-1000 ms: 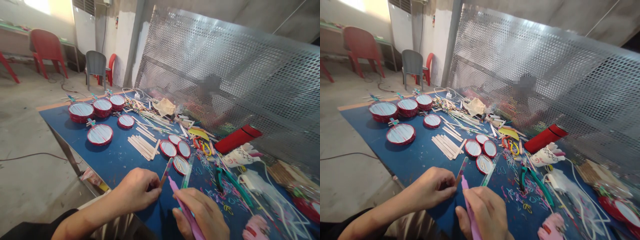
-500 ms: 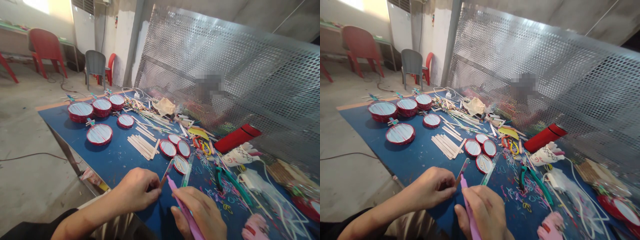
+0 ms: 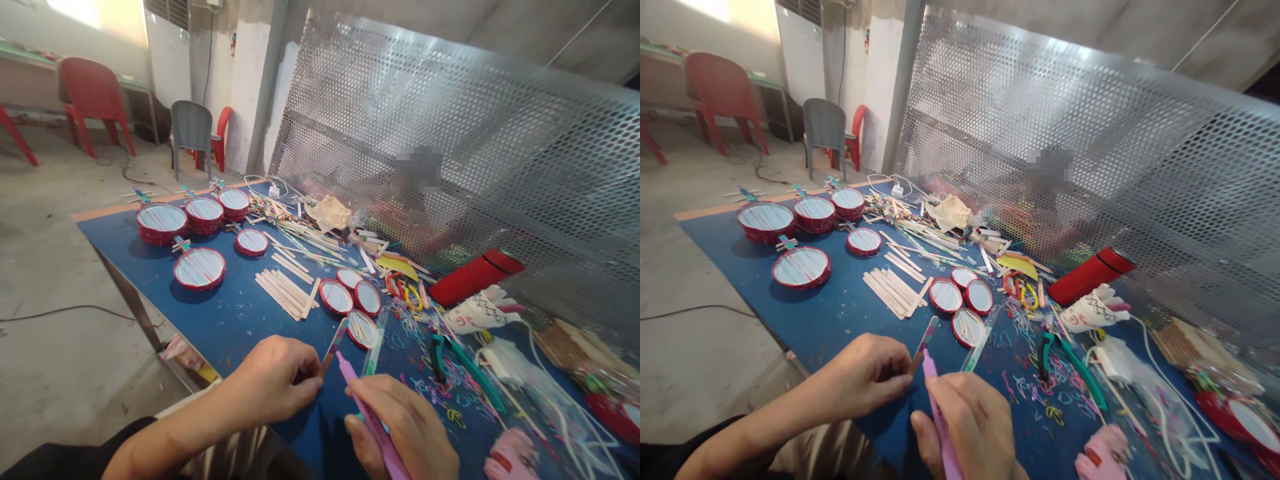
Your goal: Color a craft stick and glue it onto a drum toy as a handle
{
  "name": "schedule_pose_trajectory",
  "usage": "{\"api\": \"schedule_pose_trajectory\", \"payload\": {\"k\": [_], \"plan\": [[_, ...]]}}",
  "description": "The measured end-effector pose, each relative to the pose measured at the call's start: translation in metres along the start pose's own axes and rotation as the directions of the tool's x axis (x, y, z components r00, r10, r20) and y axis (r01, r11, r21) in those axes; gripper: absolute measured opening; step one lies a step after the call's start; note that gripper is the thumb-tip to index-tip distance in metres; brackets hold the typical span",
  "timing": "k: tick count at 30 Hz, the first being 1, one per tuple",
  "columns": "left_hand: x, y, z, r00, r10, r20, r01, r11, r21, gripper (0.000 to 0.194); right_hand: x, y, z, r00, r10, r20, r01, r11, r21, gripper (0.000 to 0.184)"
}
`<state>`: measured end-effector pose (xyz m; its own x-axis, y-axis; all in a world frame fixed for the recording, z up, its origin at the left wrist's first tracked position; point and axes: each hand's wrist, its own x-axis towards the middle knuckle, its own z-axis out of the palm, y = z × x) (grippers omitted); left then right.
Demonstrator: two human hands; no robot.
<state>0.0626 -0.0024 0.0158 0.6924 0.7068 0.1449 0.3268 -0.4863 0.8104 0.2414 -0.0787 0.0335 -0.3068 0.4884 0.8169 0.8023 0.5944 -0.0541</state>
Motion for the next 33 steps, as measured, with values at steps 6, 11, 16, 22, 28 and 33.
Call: {"api": "schedule_pose_trajectory", "payload": {"k": [6,11,16,22,28,33], "plan": [[0.0002,0.0002,-0.0002,1.0,-0.003,0.015,0.003,1.0,0.018,0.012,-0.0003,0.0006,0.0005,1.0,-0.025,-0.003,0.025,1.0,0.001,0.019],[0.001,0.0008,-0.0012,1.0,-0.002,0.014,0.002,1.0,0.018,0.011,-0.0004,-0.0011,0.0009,1.0,-0.027,-0.014,0.027,1.0,-0.003,0.017],[0.001,0.0006,-0.0012,1.0,0.002,0.012,-0.003,1.0,0.021,0.013,-0.001,-0.0019,-0.0025,1.0,-0.003,0.003,0.003,1.0,-0.014,0.018],[0.0005,-0.0004,-0.0003,1.0,0.0,0.024,-0.001,1.0,0.026,0.013,-0.0042,-0.004,-0.0029,0.996,0.084,0.01,-0.084,0.996,-0.03,0.018],[-0.0009,-0.002,0.0004,1.0,0.002,0.013,-0.002,1.0,0.011,0.012,-0.0037,-0.0027,0.0026,0.998,0.06,-0.015,-0.06,0.998,-0.03,0.019],[-0.0006,-0.0022,0.0008,1.0,0.013,0.007,-0.013,1.0,0.006,0.012,-0.0033,-0.0009,0.0032,0.999,0.026,-0.024,-0.027,0.999,-0.032,0.02]]}}
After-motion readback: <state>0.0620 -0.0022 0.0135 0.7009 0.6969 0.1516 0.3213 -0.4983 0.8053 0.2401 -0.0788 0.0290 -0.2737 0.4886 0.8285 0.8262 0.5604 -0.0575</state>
